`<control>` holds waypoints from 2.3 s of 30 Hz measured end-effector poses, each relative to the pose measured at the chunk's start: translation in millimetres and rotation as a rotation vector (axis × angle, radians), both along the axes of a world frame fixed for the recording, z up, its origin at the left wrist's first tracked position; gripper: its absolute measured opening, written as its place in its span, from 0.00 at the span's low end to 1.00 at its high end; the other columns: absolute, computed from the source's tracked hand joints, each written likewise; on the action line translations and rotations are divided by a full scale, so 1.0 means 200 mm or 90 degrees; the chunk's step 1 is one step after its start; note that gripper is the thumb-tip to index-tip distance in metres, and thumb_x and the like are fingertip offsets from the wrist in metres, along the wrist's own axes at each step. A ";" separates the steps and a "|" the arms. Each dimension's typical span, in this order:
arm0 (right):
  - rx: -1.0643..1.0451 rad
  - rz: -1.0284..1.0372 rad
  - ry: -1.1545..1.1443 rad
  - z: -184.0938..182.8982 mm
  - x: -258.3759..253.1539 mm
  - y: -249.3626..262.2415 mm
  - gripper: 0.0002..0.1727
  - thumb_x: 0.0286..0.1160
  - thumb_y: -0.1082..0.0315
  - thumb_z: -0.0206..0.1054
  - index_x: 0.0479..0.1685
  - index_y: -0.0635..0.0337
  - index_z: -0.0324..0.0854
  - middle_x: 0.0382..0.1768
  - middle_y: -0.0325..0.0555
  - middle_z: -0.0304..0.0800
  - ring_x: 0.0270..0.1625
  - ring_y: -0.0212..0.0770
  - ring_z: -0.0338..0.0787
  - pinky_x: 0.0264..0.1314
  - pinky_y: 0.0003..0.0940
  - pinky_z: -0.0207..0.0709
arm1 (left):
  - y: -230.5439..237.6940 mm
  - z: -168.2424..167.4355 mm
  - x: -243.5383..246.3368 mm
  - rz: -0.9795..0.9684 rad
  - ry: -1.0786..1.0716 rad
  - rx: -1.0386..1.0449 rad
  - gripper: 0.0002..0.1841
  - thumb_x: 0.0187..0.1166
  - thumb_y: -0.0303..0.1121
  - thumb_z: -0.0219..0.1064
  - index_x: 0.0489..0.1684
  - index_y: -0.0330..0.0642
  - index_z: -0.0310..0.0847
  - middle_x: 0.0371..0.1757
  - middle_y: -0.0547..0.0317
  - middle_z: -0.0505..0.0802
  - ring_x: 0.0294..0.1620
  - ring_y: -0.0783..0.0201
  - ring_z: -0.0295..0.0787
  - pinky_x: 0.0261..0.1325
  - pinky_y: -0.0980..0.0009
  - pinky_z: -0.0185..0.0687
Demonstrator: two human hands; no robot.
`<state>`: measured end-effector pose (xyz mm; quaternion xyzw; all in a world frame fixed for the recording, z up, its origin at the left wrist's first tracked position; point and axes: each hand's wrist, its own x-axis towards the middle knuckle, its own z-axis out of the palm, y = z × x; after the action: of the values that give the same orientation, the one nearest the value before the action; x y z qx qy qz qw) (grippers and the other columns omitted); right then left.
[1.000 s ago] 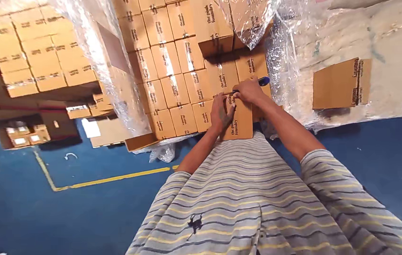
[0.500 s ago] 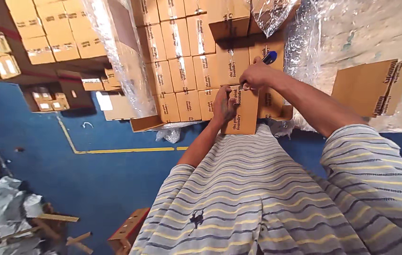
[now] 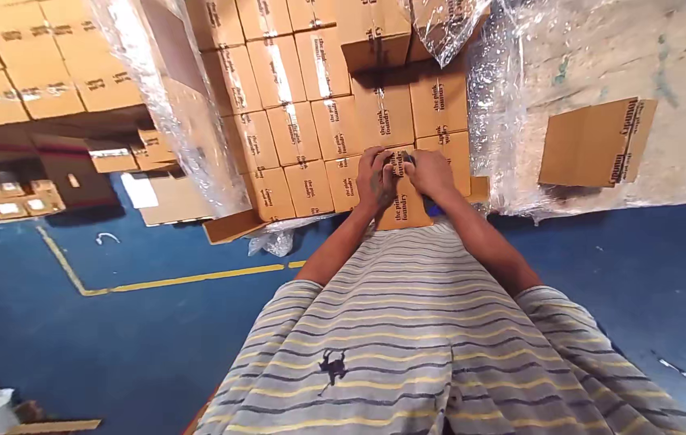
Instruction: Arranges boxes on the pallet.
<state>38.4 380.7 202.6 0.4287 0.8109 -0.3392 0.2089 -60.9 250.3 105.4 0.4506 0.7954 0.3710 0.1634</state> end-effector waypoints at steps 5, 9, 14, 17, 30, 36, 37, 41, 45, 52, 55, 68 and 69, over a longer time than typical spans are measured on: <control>0.081 -0.016 -0.083 0.07 -0.14 -0.12 0.19 0.87 0.58 0.58 0.46 0.66 0.87 0.47 0.64 0.92 0.55 0.64 0.92 0.49 0.64 0.83 | 0.10 0.15 -0.04 -0.008 -0.045 -0.136 0.24 0.91 0.43 0.44 0.59 0.34 0.84 0.63 0.42 0.88 0.70 0.43 0.83 0.69 0.48 0.80; 0.038 0.053 -0.124 0.11 -0.09 -0.18 0.17 0.84 0.60 0.61 0.40 0.67 0.86 0.46 0.65 0.91 0.55 0.66 0.91 0.48 0.66 0.82 | 0.13 0.15 -0.04 0.016 -0.084 -0.156 0.27 0.91 0.47 0.41 0.56 0.35 0.83 0.61 0.42 0.88 0.67 0.43 0.84 0.62 0.45 0.81; -0.119 0.014 0.015 0.10 0.26 -0.19 0.19 0.89 0.57 0.59 0.54 0.64 0.87 0.40 0.58 0.91 0.43 0.58 0.92 0.50 0.64 0.83 | 0.17 0.15 -0.09 -0.005 -0.132 -0.200 0.34 0.74 0.65 0.66 0.54 0.38 0.84 0.61 0.44 0.87 0.66 0.44 0.83 0.63 0.44 0.82; -0.155 -0.245 0.121 -0.07 0.28 -0.21 0.25 0.96 0.52 0.46 0.72 0.63 0.72 0.43 0.57 0.88 0.39 0.52 0.91 0.47 0.55 0.87 | 0.21 0.19 -0.11 -0.019 -0.173 -0.290 0.36 0.63 0.64 0.77 0.54 0.38 0.84 0.64 0.44 0.86 0.68 0.45 0.82 0.67 0.44 0.80; -0.047 -0.319 0.167 -0.11 0.36 -0.32 0.25 0.95 0.53 0.46 0.76 0.60 0.74 0.50 0.60 0.92 0.53 0.60 0.93 0.58 0.65 0.82 | -0.10 0.20 -0.23 0.243 -0.530 0.201 0.15 0.87 0.25 0.48 0.57 0.26 0.79 0.55 0.43 0.92 0.56 0.55 0.92 0.65 0.58 0.87; -0.061 -0.581 0.226 -0.23 0.76 -0.79 0.24 0.97 0.56 0.44 0.72 0.65 0.72 0.34 0.54 0.87 0.32 0.50 0.87 0.39 0.52 0.83 | -0.26 0.26 -0.06 0.339 -0.418 0.181 0.17 0.90 0.26 0.46 0.68 0.23 0.71 0.63 0.44 0.89 0.63 0.60 0.89 0.71 0.64 0.83; -0.083 -0.601 0.230 -0.26 0.76 -0.83 0.23 0.97 0.56 0.44 0.72 0.65 0.73 0.35 0.53 0.87 0.33 0.49 0.88 0.41 0.51 0.84 | -0.30 0.26 -0.04 0.338 -0.419 0.158 0.18 0.91 0.28 0.45 0.69 0.25 0.72 0.64 0.45 0.88 0.65 0.61 0.87 0.72 0.65 0.81; -0.098 -0.611 0.232 -0.32 0.70 -0.95 0.23 0.96 0.56 0.46 0.70 0.63 0.74 0.35 0.52 0.87 0.36 0.49 0.89 0.44 0.53 0.84 | -0.38 0.32 0.07 0.386 -0.561 -0.012 0.23 0.93 0.36 0.50 0.83 0.36 0.63 0.66 0.45 0.86 0.62 0.58 0.87 0.66 0.58 0.86; -0.046 -0.629 0.236 -0.33 0.66 -1.03 0.23 0.96 0.55 0.46 0.71 0.63 0.75 0.35 0.52 0.88 0.37 0.51 0.90 0.44 0.55 0.84 | -0.41 0.31 0.10 0.411 -0.567 -0.080 0.23 0.93 0.42 0.49 0.77 0.36 0.68 0.61 0.45 0.87 0.60 0.57 0.88 0.63 0.56 0.87; -0.083 -0.456 0.095 -0.23 0.58 -1.01 0.23 0.95 0.52 0.46 0.64 0.58 0.79 0.37 0.58 0.91 0.44 0.62 0.92 0.46 0.66 0.82 | -0.40 0.30 0.10 0.425 -0.582 -0.061 0.24 0.93 0.42 0.48 0.80 0.36 0.67 0.66 0.43 0.85 0.64 0.56 0.86 0.67 0.54 0.84; -0.135 -0.306 0.047 -0.11 0.58 -1.11 0.26 0.88 0.43 0.56 0.65 0.54 0.83 0.47 0.59 0.92 0.53 0.61 0.92 0.54 0.67 0.81 | -0.38 0.32 0.11 0.409 -0.587 -0.069 0.25 0.94 0.41 0.46 0.86 0.39 0.60 0.71 0.42 0.83 0.68 0.54 0.84 0.69 0.52 0.83; 0.071 -0.127 0.248 -0.07 0.69 -0.31 0.20 0.83 0.54 0.63 0.59 0.58 0.90 0.46 0.56 0.95 0.51 0.59 0.93 0.55 0.66 0.80 | -0.43 0.26 0.06 0.315 -0.597 -0.036 0.27 0.94 0.48 0.41 0.72 0.36 0.73 0.59 0.42 0.88 0.57 0.54 0.88 0.59 0.52 0.86; 0.082 -0.115 0.285 -0.09 0.68 -0.36 0.20 0.80 0.58 0.66 0.66 0.53 0.89 0.58 0.53 0.95 0.61 0.56 0.93 0.64 0.66 0.81 | -0.41 0.29 0.08 0.287 -0.575 -0.027 0.31 0.94 0.52 0.35 0.79 0.37 0.66 0.65 0.41 0.85 0.62 0.53 0.86 0.62 0.52 0.85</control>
<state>173.9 309.3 185.2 0.4259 0.8155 -0.3903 -0.0347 -44.9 168.8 162.5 0.0584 0.7301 0.5389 0.4161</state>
